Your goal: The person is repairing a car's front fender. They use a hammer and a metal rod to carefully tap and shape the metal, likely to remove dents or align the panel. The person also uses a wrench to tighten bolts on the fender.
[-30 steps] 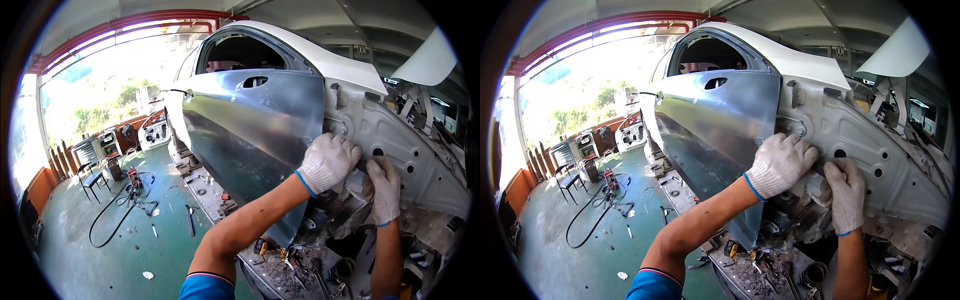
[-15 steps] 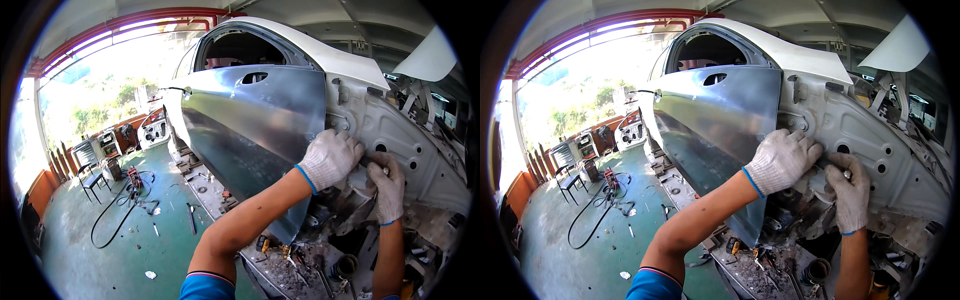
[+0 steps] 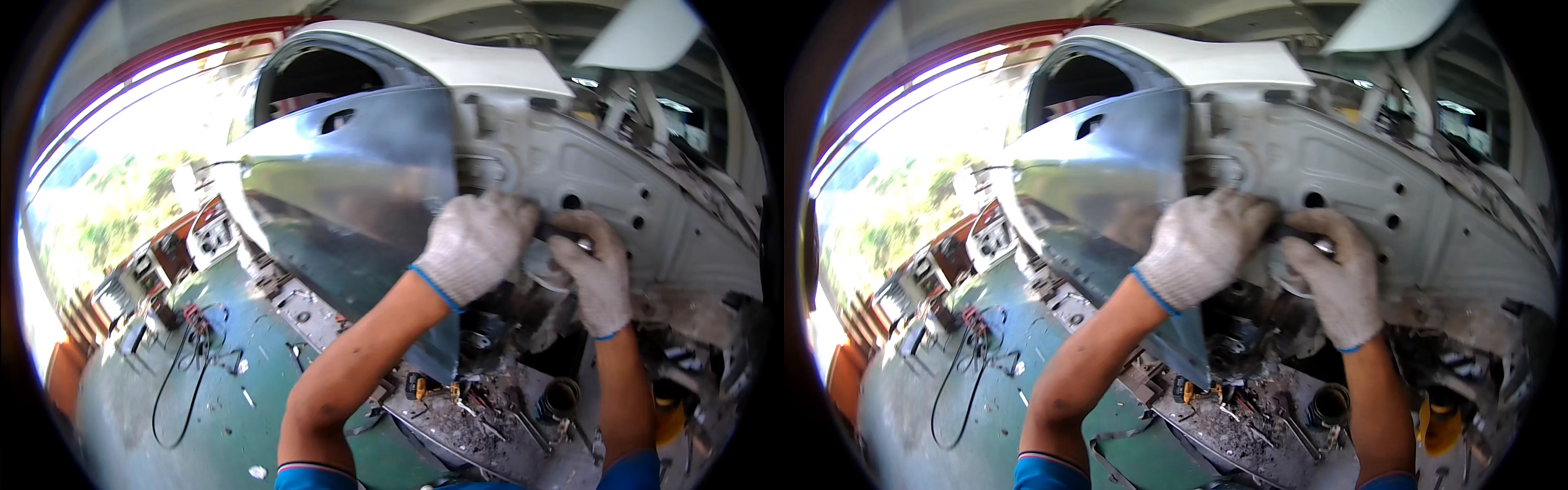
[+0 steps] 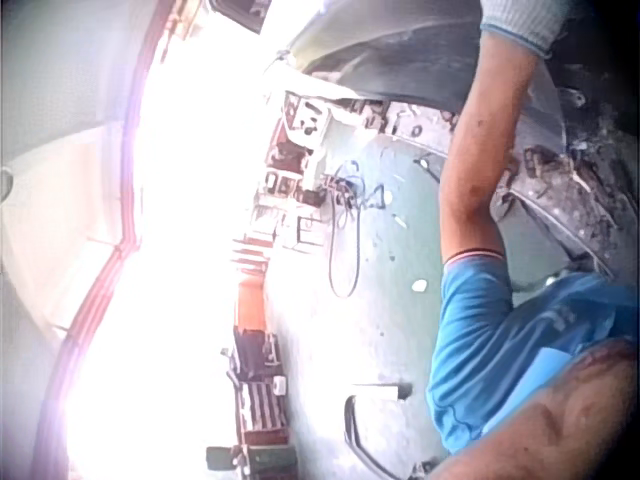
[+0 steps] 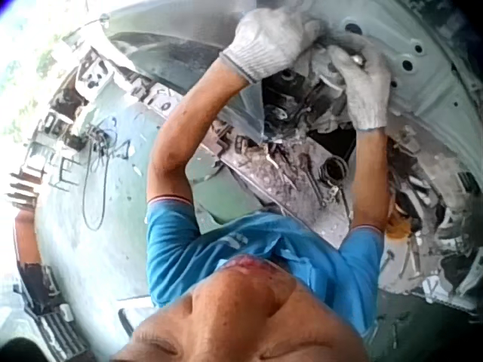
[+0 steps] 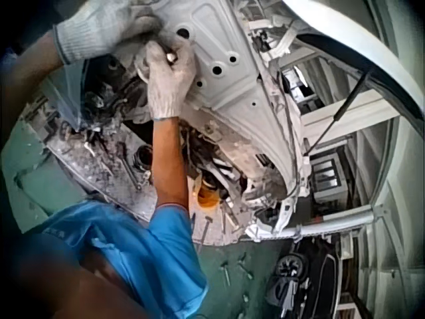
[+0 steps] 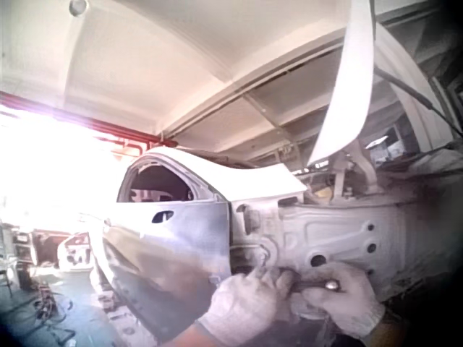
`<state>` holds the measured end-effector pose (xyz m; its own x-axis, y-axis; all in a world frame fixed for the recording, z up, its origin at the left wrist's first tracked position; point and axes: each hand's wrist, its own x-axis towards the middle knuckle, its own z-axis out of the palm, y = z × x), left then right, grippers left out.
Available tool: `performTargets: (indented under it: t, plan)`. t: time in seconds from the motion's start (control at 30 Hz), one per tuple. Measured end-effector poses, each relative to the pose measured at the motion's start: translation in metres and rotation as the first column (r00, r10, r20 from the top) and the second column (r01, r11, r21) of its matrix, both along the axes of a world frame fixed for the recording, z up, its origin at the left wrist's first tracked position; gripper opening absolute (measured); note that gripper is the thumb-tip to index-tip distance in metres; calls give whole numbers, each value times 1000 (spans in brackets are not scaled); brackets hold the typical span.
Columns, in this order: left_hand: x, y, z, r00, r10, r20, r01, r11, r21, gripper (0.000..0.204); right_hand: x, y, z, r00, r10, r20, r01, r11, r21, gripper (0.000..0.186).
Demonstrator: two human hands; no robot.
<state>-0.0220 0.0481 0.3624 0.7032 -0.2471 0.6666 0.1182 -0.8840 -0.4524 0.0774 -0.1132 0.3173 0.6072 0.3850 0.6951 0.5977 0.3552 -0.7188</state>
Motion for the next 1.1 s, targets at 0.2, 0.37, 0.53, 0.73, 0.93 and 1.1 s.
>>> performTargets:
  t: [0.2,0.37,0.53,0.73,0.93,1.1]
  plan:
    - [13,4,-26,937,-76,342,66,997,40,35,-3,-11,17,984,35,-177,-68,981,-181,33]
    - [21,-17,-50,886,16,463,-22,1000,8,54,12,0,2,980,-37,196,33,999,23,27]
    - [19,-40,-42,930,123,346,-98,991,-88,51,17,-3,1,968,-49,248,57,998,-25,33]
    - [22,-24,-48,917,-26,398,70,993,-97,46,30,-6,-4,962,-71,264,109,985,-132,49]
    - [34,-35,-57,832,44,553,94,971,-218,57,28,6,-4,960,-41,278,31,999,40,27]
    - [33,-42,-51,912,60,406,52,965,-258,53,37,7,-12,942,-51,331,-6,986,167,24]
